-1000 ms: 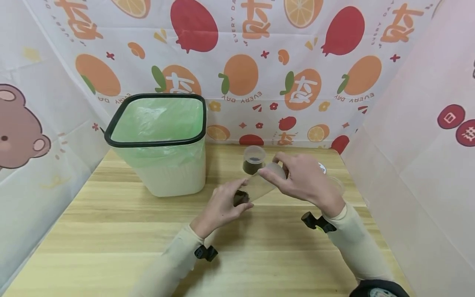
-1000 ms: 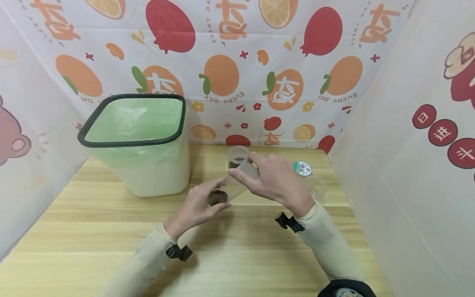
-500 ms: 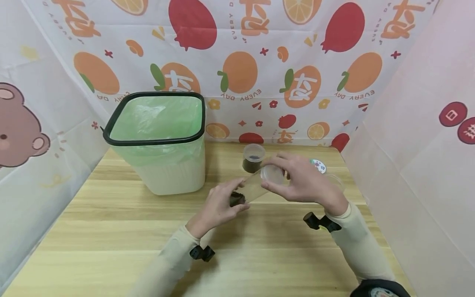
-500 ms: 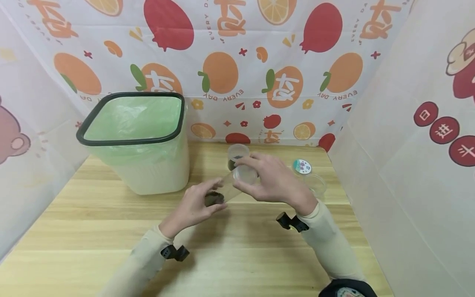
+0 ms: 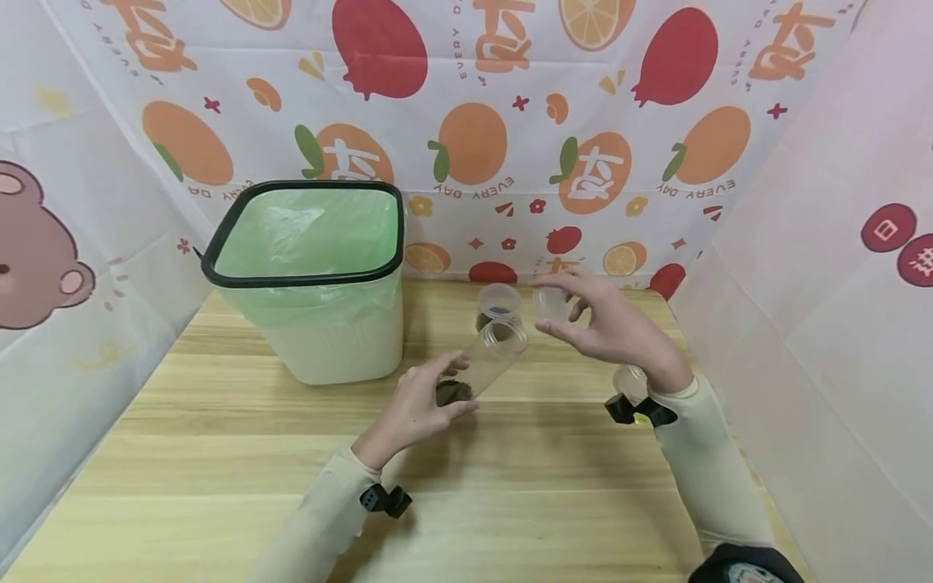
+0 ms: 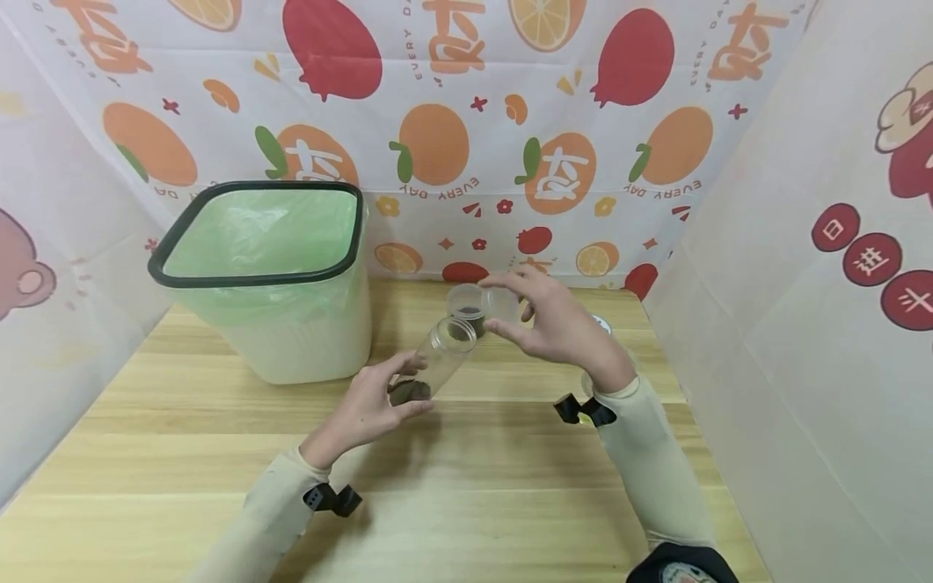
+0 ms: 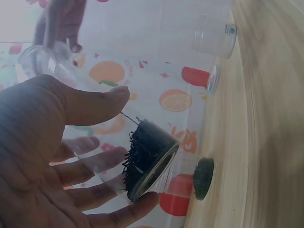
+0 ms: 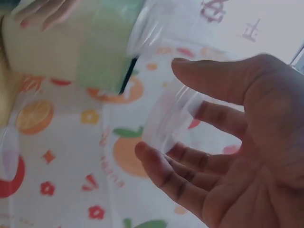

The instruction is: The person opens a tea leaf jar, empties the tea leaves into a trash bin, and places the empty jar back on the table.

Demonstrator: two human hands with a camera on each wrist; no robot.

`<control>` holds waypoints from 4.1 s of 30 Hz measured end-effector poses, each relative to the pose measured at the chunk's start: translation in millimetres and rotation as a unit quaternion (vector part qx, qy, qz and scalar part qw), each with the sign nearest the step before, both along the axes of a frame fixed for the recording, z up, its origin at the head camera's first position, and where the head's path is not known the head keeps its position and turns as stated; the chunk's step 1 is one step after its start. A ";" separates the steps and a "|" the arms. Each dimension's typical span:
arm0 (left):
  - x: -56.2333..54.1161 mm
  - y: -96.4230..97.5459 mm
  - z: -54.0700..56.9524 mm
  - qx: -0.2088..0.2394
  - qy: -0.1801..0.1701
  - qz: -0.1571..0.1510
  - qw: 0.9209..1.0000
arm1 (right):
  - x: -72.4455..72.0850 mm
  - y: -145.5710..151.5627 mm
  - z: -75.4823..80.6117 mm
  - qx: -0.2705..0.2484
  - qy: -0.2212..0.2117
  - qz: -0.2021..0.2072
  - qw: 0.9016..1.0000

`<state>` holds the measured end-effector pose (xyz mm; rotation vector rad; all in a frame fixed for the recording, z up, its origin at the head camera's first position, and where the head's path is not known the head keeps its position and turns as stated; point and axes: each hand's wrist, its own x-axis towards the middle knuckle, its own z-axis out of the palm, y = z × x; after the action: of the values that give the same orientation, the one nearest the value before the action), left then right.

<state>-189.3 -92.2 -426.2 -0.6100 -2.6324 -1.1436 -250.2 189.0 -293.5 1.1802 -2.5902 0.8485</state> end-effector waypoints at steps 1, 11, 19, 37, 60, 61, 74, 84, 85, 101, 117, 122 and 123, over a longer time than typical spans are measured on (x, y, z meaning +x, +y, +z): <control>0.8 -0.7 -0.2 0.001 0.003 0.003 1.000 | -5.9 0.5 -2.5 -0.001 -0.008 -0.015 1.000; 7.0 -5.9 -2.2 0.006 0.002 0.016 1.000 | -73.1 10.3 -38.2 0.055 -0.117 -0.221 0.967; 12.2 -5.5 -1.9 0.014 0.009 0.012 1.000 | -116.1 15.8 -88.2 0.074 -0.170 -0.282 0.941; 18.6 -3.5 -1.6 0.010 0.008 0.012 1.000 | -133.8 26.5 -157.1 0.057 -0.262 -0.310 0.912; 26.0 -8.3 14.2 0.032 0.033 0.023 0.999 | -135.2 18.8 -154.2 0.029 -0.235 -0.336 0.912; 26.9 -8.7 16.5 0.034 0.033 0.025 0.999 | -134.8 15.6 -149.5 0.020 -0.233 -0.337 0.912; 42.6 -28.1 60.0 0.077 0.070 0.044 0.994 | -112.2 -47.1 -67.7 -0.057 -0.151 -0.290 0.943; 54.7 -63.7 86.7 0.049 0.118 0.106 0.986 | -83.0 -101.1 -16.8 -0.090 -0.143 -0.216 0.962; 55.6 -67.4 88.7 0.045 0.120 0.113 0.985 | -80.0 -106.7 -13.6 -0.091 -0.139 -0.208 0.964; 67.8 -115.7 114.5 0.022 0.140 0.202 0.969 | -66.0 -194.6 1.0 -0.093 -0.096 -0.105 0.985; 65.5 -170.3 139.3 -0.008 0.142 0.256 0.956 | -67.4 -234.3 -5.2 -0.087 -0.163 -0.093 0.978; 61.3 -184.9 153.0 -0.061 0.148 0.270 0.950 | -68.0 -238.1 -5.9 -0.112 -0.215 -0.078 0.967; 60.7 -187.2 155.9 -0.072 0.146 0.273 0.948 | -68.1 -238.6 -6.2 -0.116 -0.222 -0.077 0.965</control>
<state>-128.6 -279.4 -270.2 -0.0421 -2.4065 -0.6451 -318.3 -49.6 -299.7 0.7823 -2.7615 1.4735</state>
